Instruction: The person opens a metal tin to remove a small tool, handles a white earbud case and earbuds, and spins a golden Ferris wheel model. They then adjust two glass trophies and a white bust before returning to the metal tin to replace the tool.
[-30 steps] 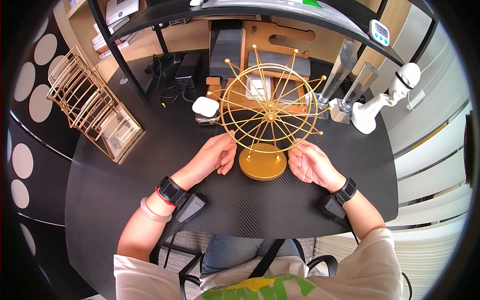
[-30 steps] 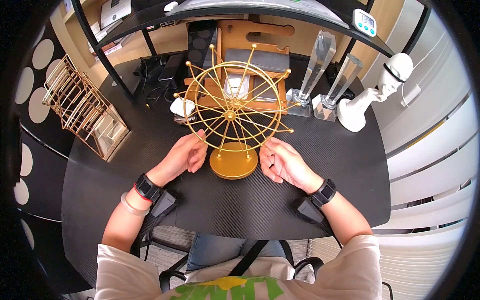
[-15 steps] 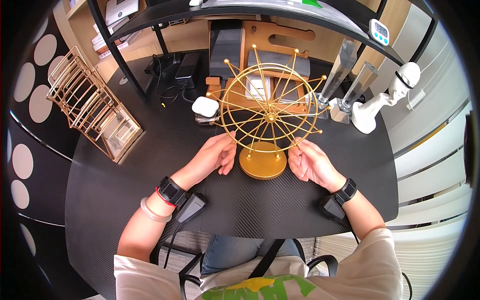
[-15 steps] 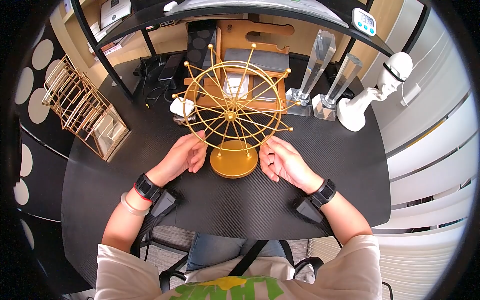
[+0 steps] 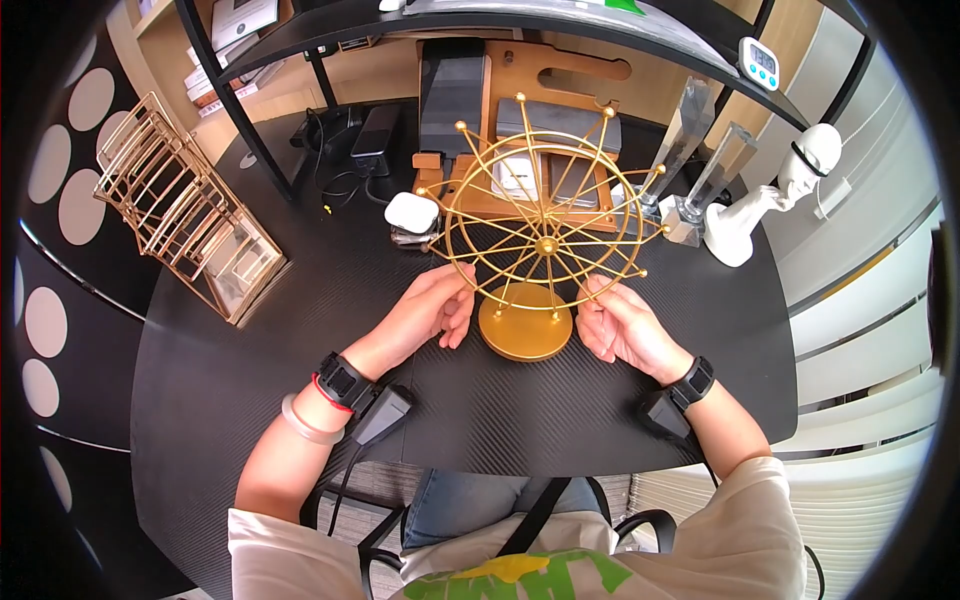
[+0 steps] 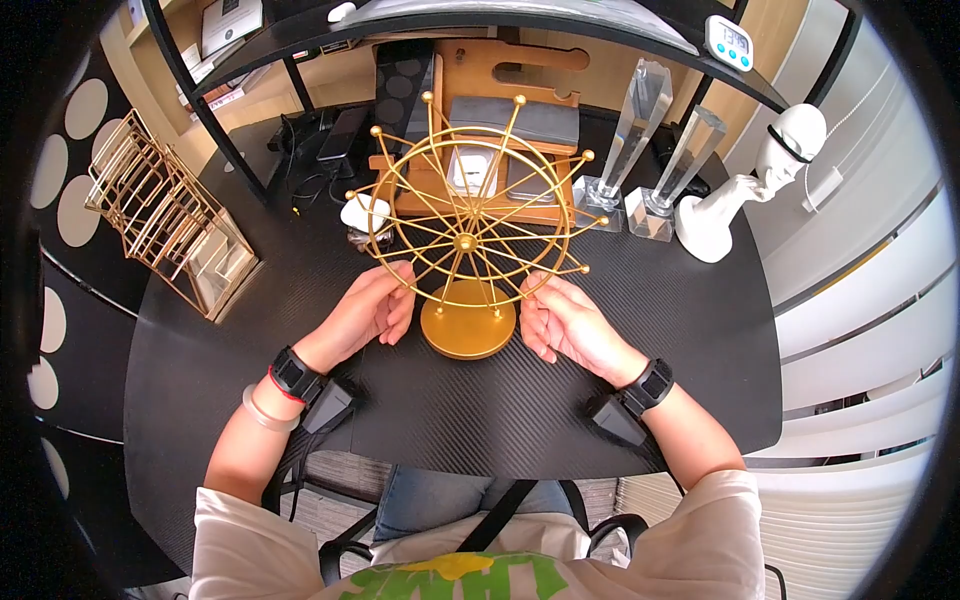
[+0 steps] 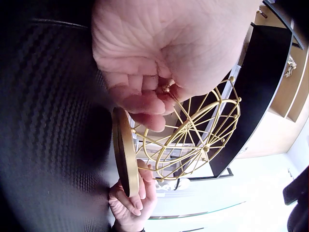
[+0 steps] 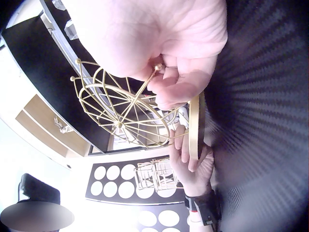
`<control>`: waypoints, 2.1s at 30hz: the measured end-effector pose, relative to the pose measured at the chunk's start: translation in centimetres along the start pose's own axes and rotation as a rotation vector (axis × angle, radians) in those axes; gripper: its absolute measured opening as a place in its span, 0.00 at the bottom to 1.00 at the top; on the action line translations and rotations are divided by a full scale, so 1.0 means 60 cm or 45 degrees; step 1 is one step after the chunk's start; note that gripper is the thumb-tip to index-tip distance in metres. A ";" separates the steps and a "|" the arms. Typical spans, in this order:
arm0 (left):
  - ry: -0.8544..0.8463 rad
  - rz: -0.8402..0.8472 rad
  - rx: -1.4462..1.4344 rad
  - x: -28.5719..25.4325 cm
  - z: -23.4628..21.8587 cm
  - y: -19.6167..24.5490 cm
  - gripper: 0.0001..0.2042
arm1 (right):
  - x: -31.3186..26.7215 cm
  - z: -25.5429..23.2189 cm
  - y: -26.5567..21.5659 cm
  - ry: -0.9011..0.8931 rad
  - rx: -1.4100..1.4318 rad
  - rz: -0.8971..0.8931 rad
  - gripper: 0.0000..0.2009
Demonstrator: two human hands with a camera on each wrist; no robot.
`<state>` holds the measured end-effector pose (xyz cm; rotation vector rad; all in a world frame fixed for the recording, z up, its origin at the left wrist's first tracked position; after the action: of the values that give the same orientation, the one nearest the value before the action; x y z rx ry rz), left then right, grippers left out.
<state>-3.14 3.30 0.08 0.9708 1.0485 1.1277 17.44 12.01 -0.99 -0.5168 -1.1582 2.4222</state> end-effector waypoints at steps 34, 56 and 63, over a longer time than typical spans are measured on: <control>-0.067 0.108 -0.036 -0.006 0.016 0.022 0.20 | -0.007 0.027 -0.013 -0.137 -0.226 -0.061 0.17; 0.013 0.188 0.060 -0.002 0.013 0.019 0.17 | -0.005 0.031 -0.017 -0.045 -0.294 -0.136 0.15; 0.022 0.181 0.162 -0.001 0.008 0.019 0.17 | -0.005 0.030 -0.015 -0.051 -0.293 -0.139 0.15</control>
<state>-2.95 3.41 1.30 1.1529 1.0891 1.1982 17.01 11.25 0.83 -0.4622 -1.4534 2.2296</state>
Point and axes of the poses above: each hand's wrist, its own x-axis towards the middle knuckle, its own z-axis out of the palm, y = z × x, the point moved 6 cm from there along x, towards the middle knuckle, and after that the axes turned 4 degrees about x, right-handed, at the moved point
